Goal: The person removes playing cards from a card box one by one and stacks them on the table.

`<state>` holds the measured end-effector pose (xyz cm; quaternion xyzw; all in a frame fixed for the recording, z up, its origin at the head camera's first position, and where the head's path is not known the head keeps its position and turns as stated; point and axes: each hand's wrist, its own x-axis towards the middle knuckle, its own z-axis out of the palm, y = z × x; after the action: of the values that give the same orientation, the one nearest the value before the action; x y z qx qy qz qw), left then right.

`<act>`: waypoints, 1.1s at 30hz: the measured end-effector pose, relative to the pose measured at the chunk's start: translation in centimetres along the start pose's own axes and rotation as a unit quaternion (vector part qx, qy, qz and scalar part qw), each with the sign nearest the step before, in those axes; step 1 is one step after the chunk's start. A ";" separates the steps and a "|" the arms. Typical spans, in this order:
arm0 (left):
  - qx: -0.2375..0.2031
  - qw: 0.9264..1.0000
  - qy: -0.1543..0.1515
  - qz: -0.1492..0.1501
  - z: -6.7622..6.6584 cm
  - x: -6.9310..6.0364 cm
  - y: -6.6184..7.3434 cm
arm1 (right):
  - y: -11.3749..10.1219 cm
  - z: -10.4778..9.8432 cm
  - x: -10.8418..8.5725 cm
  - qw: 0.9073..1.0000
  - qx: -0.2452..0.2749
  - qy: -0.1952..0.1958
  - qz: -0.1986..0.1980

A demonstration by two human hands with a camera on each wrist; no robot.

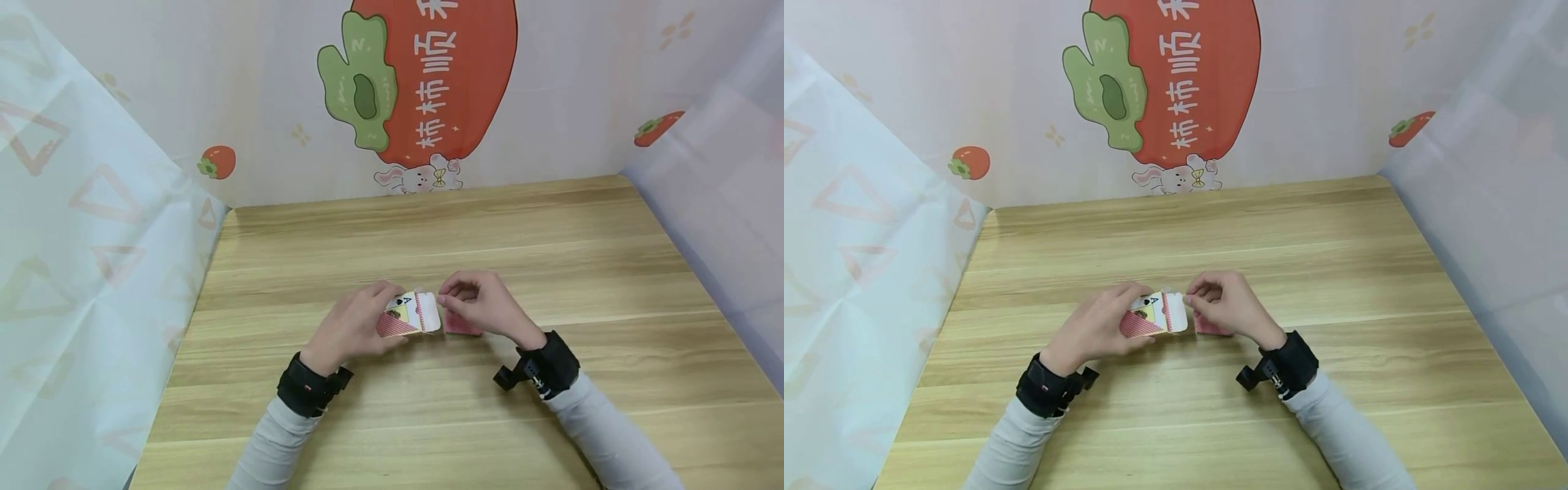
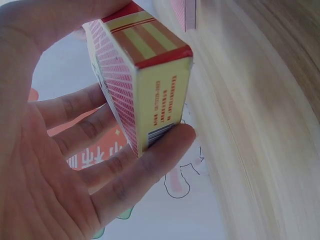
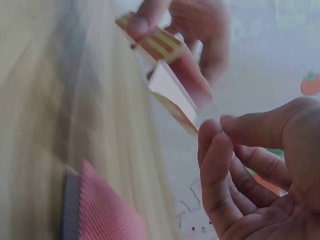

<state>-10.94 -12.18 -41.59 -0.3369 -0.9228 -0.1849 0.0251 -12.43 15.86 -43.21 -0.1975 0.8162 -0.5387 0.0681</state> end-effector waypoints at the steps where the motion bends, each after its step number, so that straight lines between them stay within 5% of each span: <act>1: 0.001 1.000 0.002 0.005 0.0 0.0 0.0 | -0.1 0.3 0.0 1.000 0.005 -0.008 0.001; 18: 0.008 0.998 0.025 0.059 0.4 0.2 0.8 | -0.1 2.3 -0.3 0.998 0.018 -0.060 0.030; 33: -0.003 1.000 -0.001 0.017 0.1 0.1 0.7 | 0.0 1.1 -0.2 0.993 0.041 -0.074 0.079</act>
<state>-10.59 -11.59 -41.45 -0.3531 -0.9164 -0.1867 0.0267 -11.89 14.94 -43.65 -0.1688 0.7993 -0.5483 0.1790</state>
